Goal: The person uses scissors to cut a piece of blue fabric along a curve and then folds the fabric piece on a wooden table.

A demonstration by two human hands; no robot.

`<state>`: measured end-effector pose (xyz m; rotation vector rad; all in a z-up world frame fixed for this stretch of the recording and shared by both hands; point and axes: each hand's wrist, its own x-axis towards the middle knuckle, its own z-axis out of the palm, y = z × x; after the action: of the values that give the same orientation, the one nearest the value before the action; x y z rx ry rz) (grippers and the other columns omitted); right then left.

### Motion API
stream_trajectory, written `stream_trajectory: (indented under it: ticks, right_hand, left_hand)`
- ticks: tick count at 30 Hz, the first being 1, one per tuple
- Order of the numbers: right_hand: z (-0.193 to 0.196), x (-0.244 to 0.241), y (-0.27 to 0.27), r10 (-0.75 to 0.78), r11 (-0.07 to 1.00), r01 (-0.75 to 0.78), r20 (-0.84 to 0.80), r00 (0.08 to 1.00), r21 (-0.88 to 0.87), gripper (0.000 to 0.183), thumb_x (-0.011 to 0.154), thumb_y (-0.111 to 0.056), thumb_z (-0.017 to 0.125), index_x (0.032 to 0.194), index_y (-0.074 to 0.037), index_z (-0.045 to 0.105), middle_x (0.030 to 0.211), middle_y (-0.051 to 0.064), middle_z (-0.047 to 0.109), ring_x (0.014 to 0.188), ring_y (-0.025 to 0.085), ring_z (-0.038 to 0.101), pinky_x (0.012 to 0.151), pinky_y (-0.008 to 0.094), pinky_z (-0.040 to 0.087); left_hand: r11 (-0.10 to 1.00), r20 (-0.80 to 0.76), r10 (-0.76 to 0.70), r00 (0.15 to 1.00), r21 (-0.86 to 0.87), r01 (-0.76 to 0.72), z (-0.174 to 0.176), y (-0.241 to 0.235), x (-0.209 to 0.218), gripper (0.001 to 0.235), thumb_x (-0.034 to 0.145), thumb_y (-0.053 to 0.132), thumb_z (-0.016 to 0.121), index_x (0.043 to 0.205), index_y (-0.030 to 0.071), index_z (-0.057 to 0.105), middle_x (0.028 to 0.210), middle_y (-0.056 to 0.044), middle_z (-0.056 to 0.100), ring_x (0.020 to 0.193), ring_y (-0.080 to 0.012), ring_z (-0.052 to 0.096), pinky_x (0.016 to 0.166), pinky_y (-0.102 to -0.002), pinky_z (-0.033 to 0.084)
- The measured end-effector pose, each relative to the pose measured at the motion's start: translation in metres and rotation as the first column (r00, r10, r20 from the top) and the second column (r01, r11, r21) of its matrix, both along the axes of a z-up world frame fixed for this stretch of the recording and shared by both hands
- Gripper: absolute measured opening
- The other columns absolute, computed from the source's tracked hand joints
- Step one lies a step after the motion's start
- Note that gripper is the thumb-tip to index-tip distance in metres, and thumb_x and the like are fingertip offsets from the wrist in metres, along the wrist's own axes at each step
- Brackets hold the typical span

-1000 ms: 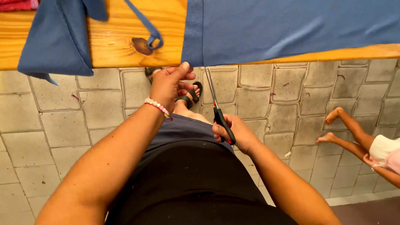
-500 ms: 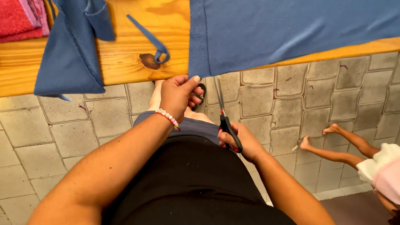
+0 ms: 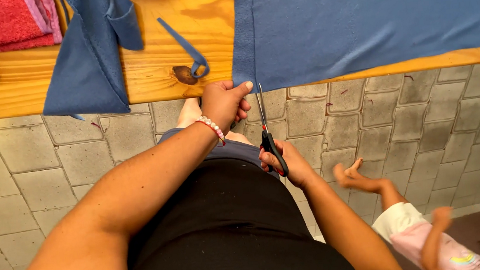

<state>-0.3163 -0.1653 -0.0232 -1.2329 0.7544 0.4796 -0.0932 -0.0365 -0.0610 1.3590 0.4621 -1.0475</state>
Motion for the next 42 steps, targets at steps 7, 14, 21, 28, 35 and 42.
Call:
stream_trajectory:
  ticks: [7,14,21,28,35,42]
  right_hand:
    - [-0.028,0.016,0.004,-0.096,0.995,0.096,0.054,0.994,-0.001,0.05,0.101,-0.049,0.099,0.104,-0.003,0.078,0.072,0.017,0.079,0.057,0.018,0.074,0.049,0.023,0.048]
    - [-0.046,0.022,-0.004,-0.05,0.998,0.053,0.084,0.995,-0.036,0.053,0.102,-0.052,0.098,0.109,-0.004,0.078,0.078,0.016,0.079,0.071,0.021,0.079,0.054,0.023,0.05]
    - [-0.031,0.037,-0.006,0.008,0.997,0.0,0.107,0.994,-0.074,0.056,0.102,-0.055,0.098,0.113,-0.004,0.08,0.076,0.014,0.078,0.068,0.014,0.069,0.057,0.024,0.046]
    - [-0.036,0.041,-0.001,-0.057,0.995,0.064,0.095,0.994,-0.076,0.053,0.101,-0.054,0.099,0.108,-0.004,0.08,0.074,0.012,0.077,0.066,0.014,0.071,0.055,0.023,0.045]
    - [-0.043,0.035,0.001,-0.1,0.987,0.106,0.062,0.993,-0.118,0.047,0.103,-0.048,0.099,0.1,-0.006,0.078,0.069,0.011,0.075,0.062,0.019,0.076,0.055,0.024,0.052]
    - [-0.044,0.033,0.01,-0.116,0.98,0.123,0.053,0.992,-0.153,0.044,0.106,-0.041,0.098,0.09,-0.006,0.078,0.06,0.011,0.071,0.052,0.019,0.073,0.048,0.025,0.049]
  left_hand:
    - [1.0,-0.013,-0.022,1.0,-0.003,0.022,0.002,0.001,0.002,0.026,0.104,0.022,0.089,0.096,0.001,0.075,0.062,-0.018,0.077,0.043,-0.0201,0.076,0.036,-0.026,0.059]
    - [0.999,-0.016,-0.041,0.999,-0.012,0.041,0.001,0.002,0.003,0.026,0.106,0.022,0.087,0.099,0.001,0.074,0.065,-0.018,0.079,0.046,-0.0194,0.078,0.039,-0.026,0.061]
    - [0.999,-0.015,-0.046,0.999,-0.019,0.046,0.002,0.003,0.004,0.025,0.106,0.022,0.086,0.099,0.001,0.074,0.065,-0.018,0.079,0.047,-0.0195,0.078,0.039,-0.026,0.061]
    - [0.999,-0.005,-0.042,0.999,-0.024,0.042,0.001,0.002,0.003,0.026,0.106,0.022,0.086,0.096,0.002,0.072,0.065,-0.019,0.079,0.047,-0.0199,0.079,0.04,-0.026,0.062]
    - [0.999,0.014,-0.044,0.999,-0.03,0.045,0.002,0.002,0.003,0.026,0.106,0.022,0.086,0.095,0.002,0.073,0.064,-0.019,0.079,0.047,-0.02,0.079,0.04,-0.026,0.062]
    - [0.999,0.014,-0.04,0.999,-0.03,0.041,0.0,0.002,0.003,0.024,0.106,0.02,0.085,0.097,0.001,0.073,0.065,-0.019,0.079,0.047,-0.0199,0.079,0.04,-0.026,0.062]
